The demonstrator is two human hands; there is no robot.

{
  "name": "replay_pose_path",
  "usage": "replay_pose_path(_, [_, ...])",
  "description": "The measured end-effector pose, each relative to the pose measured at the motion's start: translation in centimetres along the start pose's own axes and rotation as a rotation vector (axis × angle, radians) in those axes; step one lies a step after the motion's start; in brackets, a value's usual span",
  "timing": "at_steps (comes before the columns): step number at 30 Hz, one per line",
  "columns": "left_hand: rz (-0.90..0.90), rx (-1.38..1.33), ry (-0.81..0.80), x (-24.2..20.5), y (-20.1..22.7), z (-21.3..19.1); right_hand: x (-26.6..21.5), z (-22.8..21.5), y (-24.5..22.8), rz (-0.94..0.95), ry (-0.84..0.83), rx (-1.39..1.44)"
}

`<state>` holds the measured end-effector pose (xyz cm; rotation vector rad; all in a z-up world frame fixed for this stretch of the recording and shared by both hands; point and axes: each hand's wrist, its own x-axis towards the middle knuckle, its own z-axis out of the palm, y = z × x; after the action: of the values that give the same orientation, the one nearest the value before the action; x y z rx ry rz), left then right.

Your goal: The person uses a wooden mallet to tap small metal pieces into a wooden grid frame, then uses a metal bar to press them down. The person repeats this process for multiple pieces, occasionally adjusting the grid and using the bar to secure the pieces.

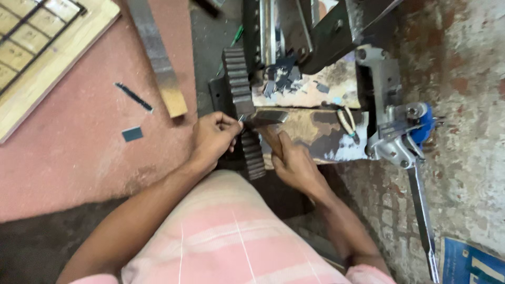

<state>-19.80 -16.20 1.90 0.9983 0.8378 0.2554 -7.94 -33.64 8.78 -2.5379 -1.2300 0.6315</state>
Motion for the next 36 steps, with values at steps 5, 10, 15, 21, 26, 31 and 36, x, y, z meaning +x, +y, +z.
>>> replay_pose_path(5, [-0.008,0.011,0.004,-0.1,-0.7,-0.2,-0.2,0.6,0.4,0.015,0.031,0.057])
replay_pose_path(10, [0.219,-0.207,-0.056,0.3,-1.0,-0.5,-0.2,0.4,0.2,-0.004,0.038,0.154])
replay_pose_path(15, [0.229,-0.065,0.04,1.4,-1.2,0.0,-0.1,0.3,-0.9,0.097,0.038,0.06])
replay_pose_path(21, [0.207,0.197,0.159,1.3,-1.2,0.1,-0.7,0.5,-1.0,0.016,0.165,0.073])
replay_pose_path(26, [0.2,0.266,0.187,1.1,-1.4,0.5,0.7,1.0,0.6,-0.051,0.121,-0.029])
replay_pose_path(31, [0.212,0.317,0.203,1.0,-1.8,0.4,0.1,1.8,2.7,-0.03,0.046,-0.036])
replay_pose_path(36, [0.386,0.132,0.171,1.0,-0.4,-0.9,-2.4,1.5,5.4,0.286,-0.062,0.399])
